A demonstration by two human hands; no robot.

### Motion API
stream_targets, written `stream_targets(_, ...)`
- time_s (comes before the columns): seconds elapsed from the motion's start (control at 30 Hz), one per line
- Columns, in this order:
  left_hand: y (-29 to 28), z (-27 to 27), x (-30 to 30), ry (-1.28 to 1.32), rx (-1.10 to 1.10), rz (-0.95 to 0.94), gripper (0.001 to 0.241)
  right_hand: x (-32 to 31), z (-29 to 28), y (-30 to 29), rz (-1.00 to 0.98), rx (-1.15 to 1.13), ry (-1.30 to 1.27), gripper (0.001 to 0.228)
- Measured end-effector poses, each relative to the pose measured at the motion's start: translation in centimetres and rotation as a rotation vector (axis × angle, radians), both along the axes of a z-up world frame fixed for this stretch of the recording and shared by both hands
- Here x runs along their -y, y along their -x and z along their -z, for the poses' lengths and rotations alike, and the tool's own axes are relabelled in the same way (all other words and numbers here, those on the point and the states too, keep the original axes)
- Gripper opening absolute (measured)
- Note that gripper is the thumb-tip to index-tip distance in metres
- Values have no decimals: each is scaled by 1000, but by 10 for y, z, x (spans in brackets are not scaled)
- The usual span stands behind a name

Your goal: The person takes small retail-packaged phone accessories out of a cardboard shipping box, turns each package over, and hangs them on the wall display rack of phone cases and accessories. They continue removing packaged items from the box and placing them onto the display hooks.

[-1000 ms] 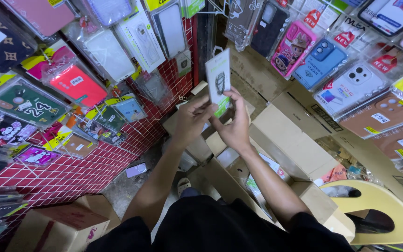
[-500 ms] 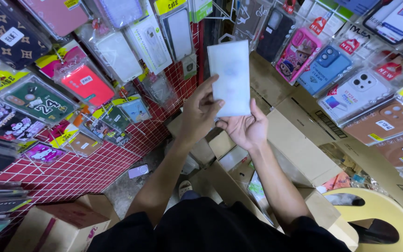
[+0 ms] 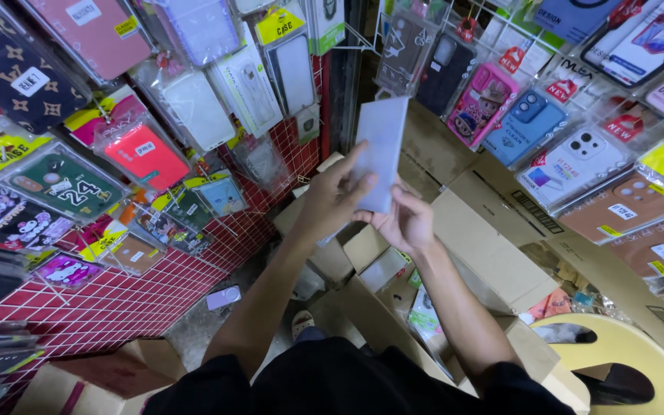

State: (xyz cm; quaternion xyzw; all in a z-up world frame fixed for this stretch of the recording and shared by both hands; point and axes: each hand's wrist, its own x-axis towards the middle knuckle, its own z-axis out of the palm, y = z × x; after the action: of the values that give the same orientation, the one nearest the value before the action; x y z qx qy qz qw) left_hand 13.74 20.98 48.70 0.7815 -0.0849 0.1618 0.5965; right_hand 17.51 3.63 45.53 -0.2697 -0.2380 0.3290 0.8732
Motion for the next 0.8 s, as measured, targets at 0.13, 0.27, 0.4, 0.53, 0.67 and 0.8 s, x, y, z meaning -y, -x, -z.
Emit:
stream_targets(0.13, 1, -6, -6, 121, -187, 96, 62, -11, 12, -15, 153, 130, 231, 55)
stream_targets(0.27, -14, 23, -24, 157, -78, 206, 47, -29, 11, -26, 466, 458, 583, 55)
stream_targets(0.4, -33, 48, -40, 240, -151, 184, 39, -51, 6, -29, 768, 761, 913, 62)
stream_targets(0.53, -42, 63, -51, 398, -274, 170, 34, -72, 2, -26, 859, 860, 995, 63)
stream_targets(0.67, -49, 68, -70, 375, -256, 106, 30, -98, 2, -31, 882, 842, 1062, 64)
stream_targets(0.8, -49, 59, -83, 325, -255, 50, 26, -110, 12, -40, 934, 917, 1069, 64)
